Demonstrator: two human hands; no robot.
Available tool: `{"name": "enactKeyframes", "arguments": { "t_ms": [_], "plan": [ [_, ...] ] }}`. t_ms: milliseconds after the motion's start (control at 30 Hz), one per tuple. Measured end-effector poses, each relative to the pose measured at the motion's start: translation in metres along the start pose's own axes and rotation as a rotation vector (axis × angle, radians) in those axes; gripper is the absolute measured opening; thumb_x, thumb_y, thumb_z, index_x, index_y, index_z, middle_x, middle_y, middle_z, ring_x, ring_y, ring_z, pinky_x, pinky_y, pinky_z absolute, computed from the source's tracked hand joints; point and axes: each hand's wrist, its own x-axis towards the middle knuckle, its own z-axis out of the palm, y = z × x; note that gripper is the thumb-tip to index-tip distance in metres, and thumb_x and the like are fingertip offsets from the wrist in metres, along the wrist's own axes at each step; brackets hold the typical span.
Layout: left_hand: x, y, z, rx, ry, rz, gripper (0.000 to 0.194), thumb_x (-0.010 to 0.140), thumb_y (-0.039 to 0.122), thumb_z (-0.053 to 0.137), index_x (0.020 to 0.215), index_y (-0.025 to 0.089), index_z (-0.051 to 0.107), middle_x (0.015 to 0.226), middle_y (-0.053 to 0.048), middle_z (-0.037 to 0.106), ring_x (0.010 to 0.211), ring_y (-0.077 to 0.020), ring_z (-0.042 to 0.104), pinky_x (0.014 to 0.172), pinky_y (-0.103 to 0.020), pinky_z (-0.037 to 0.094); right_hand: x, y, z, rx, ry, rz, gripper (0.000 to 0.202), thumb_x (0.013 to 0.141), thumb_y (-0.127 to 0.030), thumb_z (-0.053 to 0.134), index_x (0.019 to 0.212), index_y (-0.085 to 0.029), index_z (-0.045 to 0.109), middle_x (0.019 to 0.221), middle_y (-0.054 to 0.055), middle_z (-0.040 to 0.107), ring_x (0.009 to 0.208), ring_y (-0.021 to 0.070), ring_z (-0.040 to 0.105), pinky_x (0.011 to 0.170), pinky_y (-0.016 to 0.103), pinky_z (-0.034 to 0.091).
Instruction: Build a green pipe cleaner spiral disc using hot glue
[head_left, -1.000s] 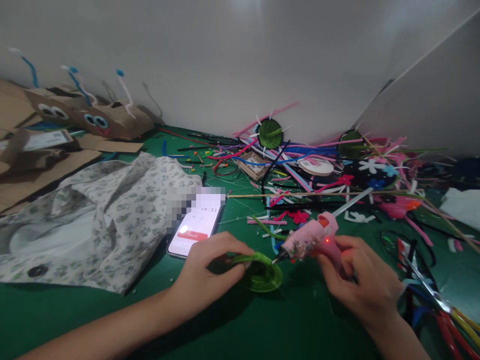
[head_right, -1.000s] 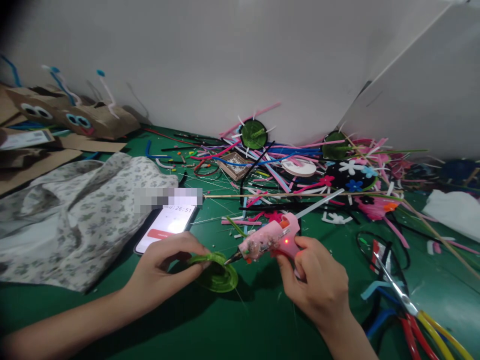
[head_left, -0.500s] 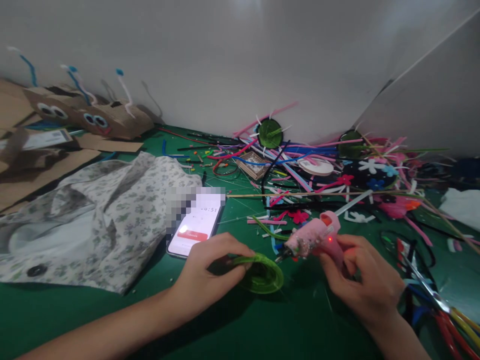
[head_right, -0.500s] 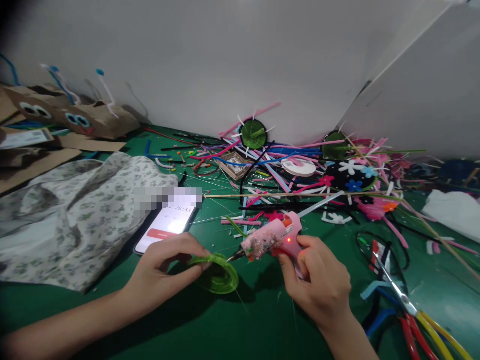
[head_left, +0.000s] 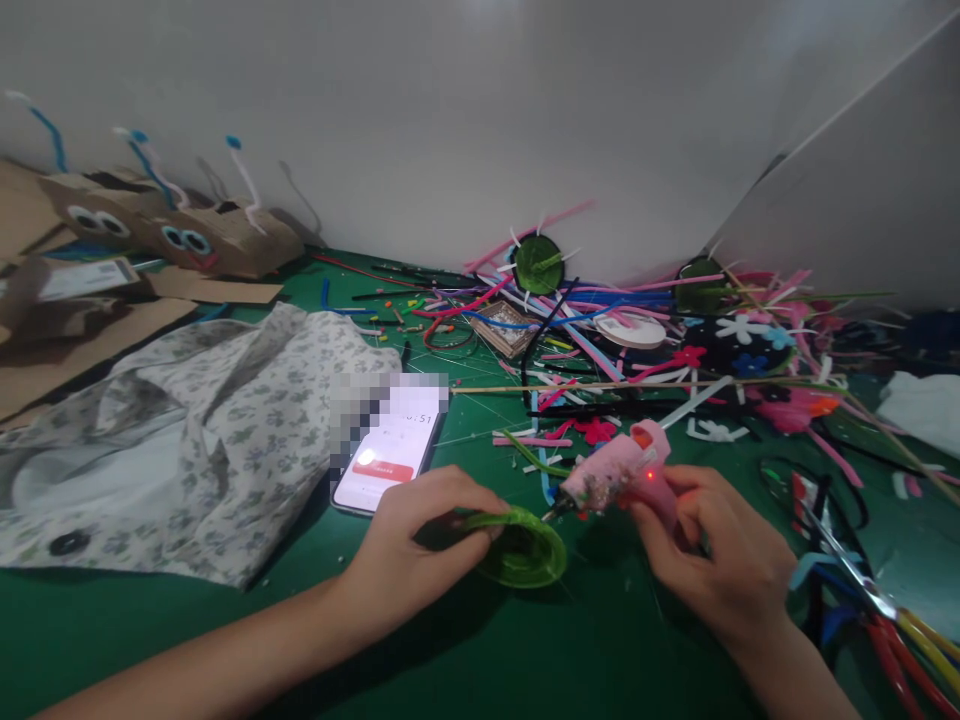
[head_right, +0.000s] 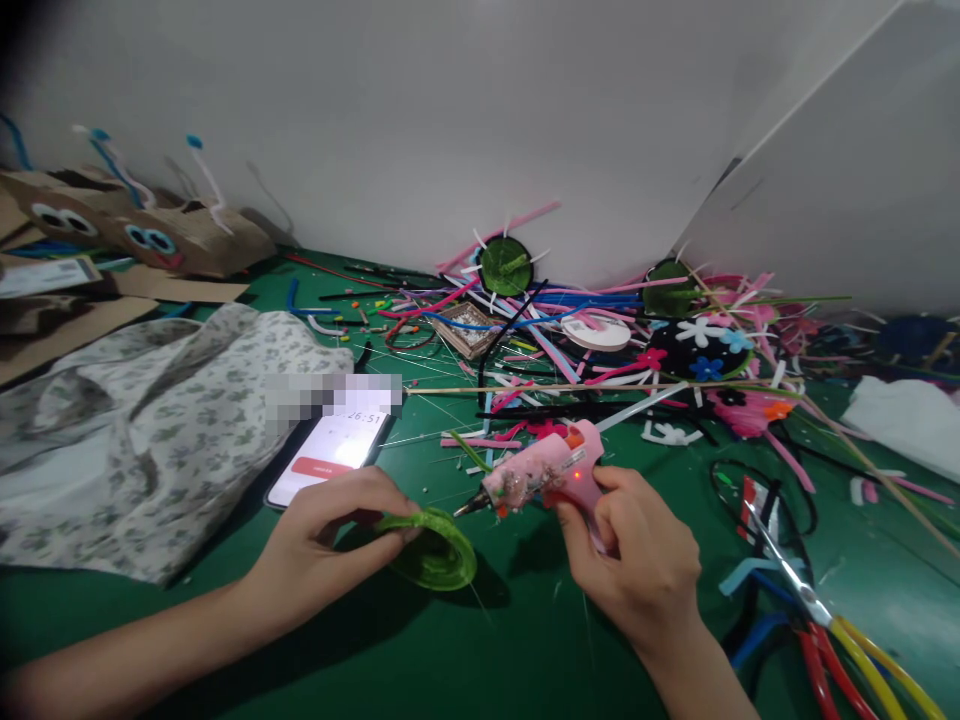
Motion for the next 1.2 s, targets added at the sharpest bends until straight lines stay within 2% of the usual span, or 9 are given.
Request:
{"name": "enactKeyframes", "arguments": {
  "t_ms": [100, 267, 433, 567, 733, 833, 1200],
  "plan": [
    [-0.0009, -0.0004, -0.0001, -0.004, 0.002, 0.012, 0.022, 0.076, 0.002, 0.064, 0.089, 0.019, 0.07, 0.078, -0.001, 0.07, 0.069, -0.0117, 0.065, 0.059, -0.019, 0.05, 0.0005, -0.0014, 0.0004, 0.006, 0.037, 0.035, 0.042, 0.079, -0.016, 0.07, 0.063, -0.021, 0.032, 0.066, -0.002, 0.058, 0.066, 0.0103, 0.062, 0.052, 0.019, 0.039],
    [-0.0005, -0.0004, 0.0001, 0.003, -0.002, 0.016, 0.022, 0.076, 0.002, 0.064, 0.088, 0.019, 0.07, 0.076, -0.001, 0.07, 0.068, -0.0112, 0.065, 0.059, -0.018, 0.05, 0.0, -0.0041, -0.0007, 0.0, 0.017, -0.033, 0.042, 0.079, -0.016, 0.071, 0.064, -0.021, 0.032, 0.062, -0.003, 0.055, 0.065, 0.0103, 0.062, 0.052, 0.018, 0.039],
    [0.0017, -0.0001, 0.0002, 0.024, -0.028, -0.044, 0.02, 0.077, 0.004, 0.064, 0.088, 0.018, 0.071, 0.077, -0.001, 0.07, 0.069, -0.011, 0.065, 0.058, -0.017, 0.049, -0.0029, -0.0012, -0.002, -0.062, 0.055, 0.002, 0.044, 0.077, -0.017, 0.074, 0.064, -0.022, 0.032, 0.064, -0.002, 0.056, 0.066, 0.0116, 0.063, 0.052, 0.02, 0.039],
    [0.0022, 0.0006, 0.0003, 0.014, -0.055, -0.096, 0.019, 0.076, 0.006, 0.064, 0.089, 0.018, 0.071, 0.08, -0.002, 0.071, 0.071, -0.0119, 0.066, 0.059, -0.018, 0.05, -0.0028, 0.0019, -0.0024, -0.079, -0.006, -0.045, 0.043, 0.078, -0.018, 0.072, 0.064, -0.021, 0.032, 0.067, 0.0, 0.059, 0.067, 0.0122, 0.063, 0.053, 0.02, 0.039],
    [0.0036, 0.0032, 0.0009, -0.028, -0.12, -0.237, 0.017, 0.076, 0.009, 0.064, 0.088, 0.018, 0.072, 0.083, -0.003, 0.071, 0.075, -0.0145, 0.067, 0.062, -0.021, 0.052, -0.0027, 0.0037, -0.0027, -0.096, 0.008, -0.024, 0.043, 0.079, -0.019, 0.072, 0.064, -0.021, 0.031, 0.067, 0.0, 0.059, 0.069, 0.0128, 0.064, 0.053, 0.021, 0.039],
    [0.0043, 0.0039, 0.0014, -0.069, -0.15, -0.293, 0.015, 0.075, 0.01, 0.065, 0.086, 0.018, 0.071, 0.084, -0.003, 0.071, 0.077, -0.0154, 0.067, 0.064, -0.023, 0.053, -0.0036, 0.0029, -0.0016, -0.068, -0.035, -0.054, 0.041, 0.082, -0.019, 0.069, 0.065, -0.021, 0.032, 0.073, 0.003, 0.062, 0.07, 0.0126, 0.064, 0.054, 0.021, 0.039],
    [0.0048, 0.0049, 0.0006, -0.086, -0.18, -0.304, 0.013, 0.076, 0.013, 0.065, 0.087, 0.017, 0.072, 0.085, -0.004, 0.071, 0.077, -0.0157, 0.067, 0.065, -0.023, 0.053, -0.0027, 0.0002, 0.0002, -0.044, -0.019, -0.038, 0.041, 0.081, -0.018, 0.069, 0.065, -0.021, 0.032, 0.071, 0.001, 0.061, 0.069, 0.0119, 0.064, 0.054, 0.02, 0.04]
  ]
}}
